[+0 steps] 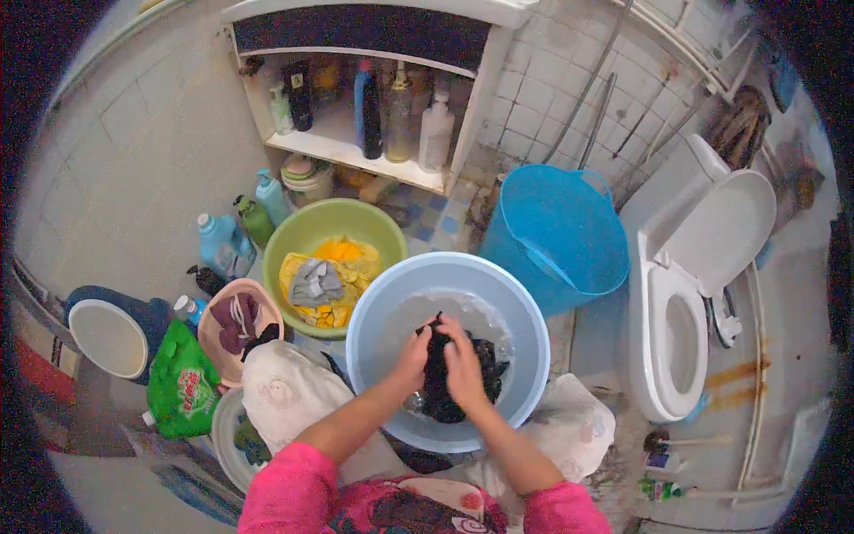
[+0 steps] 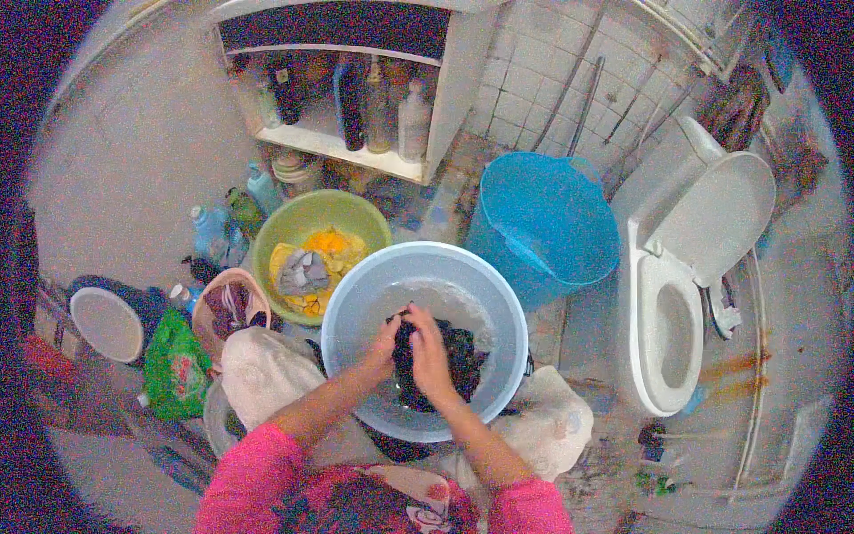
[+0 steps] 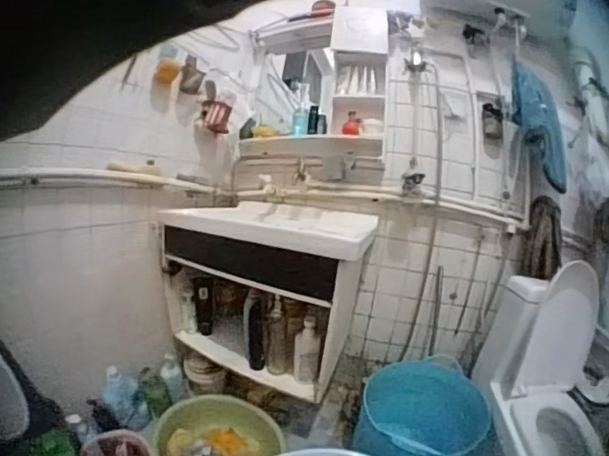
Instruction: The person washes a garment by repeatedly rubbing, squeezing, and soaking it in a washbasin filled with water by hand.
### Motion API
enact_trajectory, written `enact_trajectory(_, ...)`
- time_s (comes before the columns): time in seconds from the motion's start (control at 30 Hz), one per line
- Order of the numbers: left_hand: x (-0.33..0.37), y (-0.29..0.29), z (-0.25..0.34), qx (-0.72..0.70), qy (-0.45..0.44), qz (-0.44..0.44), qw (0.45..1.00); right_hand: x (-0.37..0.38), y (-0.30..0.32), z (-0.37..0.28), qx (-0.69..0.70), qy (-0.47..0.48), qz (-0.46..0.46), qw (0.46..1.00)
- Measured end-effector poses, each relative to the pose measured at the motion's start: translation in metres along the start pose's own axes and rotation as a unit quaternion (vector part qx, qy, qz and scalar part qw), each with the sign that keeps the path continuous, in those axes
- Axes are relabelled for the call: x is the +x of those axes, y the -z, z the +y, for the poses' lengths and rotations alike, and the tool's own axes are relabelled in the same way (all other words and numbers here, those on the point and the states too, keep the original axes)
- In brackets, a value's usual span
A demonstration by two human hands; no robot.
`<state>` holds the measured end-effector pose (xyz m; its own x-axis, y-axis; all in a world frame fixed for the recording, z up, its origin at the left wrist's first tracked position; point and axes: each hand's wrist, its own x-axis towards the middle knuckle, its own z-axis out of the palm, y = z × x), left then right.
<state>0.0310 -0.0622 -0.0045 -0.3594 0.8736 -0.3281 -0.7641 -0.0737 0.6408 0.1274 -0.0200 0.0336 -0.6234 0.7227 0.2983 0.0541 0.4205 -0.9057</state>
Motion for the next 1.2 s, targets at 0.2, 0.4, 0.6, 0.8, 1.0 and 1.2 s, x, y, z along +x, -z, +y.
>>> enact_trajectory(0.2,-0.032,-0.035,0.019,0.13,0.1,-0.003,0.986,0.009,0.016,0.044,-0.017,-0.131,0.083,0.988)
enact_trajectory(0.4,-0.027,-0.026,0.02,0.325,0.042,0.063,0.943,0.011,0.018,0.03,0.026,-0.148,0.075,0.986)
enact_trajectory(0.6,-0.021,0.001,0.008,0.611,-0.291,-0.074,0.732,-0.007,-0.007,0.002,-0.092,0.032,0.039,0.994)
enact_trajectory(0.8,-0.036,-0.044,0.024,0.161,0.081,0.088,0.98,0.012,0.041,0.067,-0.076,-0.272,0.126,0.951)
enact_trajectory(1.0,-0.01,-0.011,0.011,0.035,0.016,0.061,0.997,0.0,-0.001,-0.007,-0.056,0.014,-0.025,0.998)
enact_trajectory(1.2,-0.022,-0.021,0.011,0.055,0.049,-0.003,0.997,0.007,0.014,0.027,-0.089,-0.026,0.053,0.994)
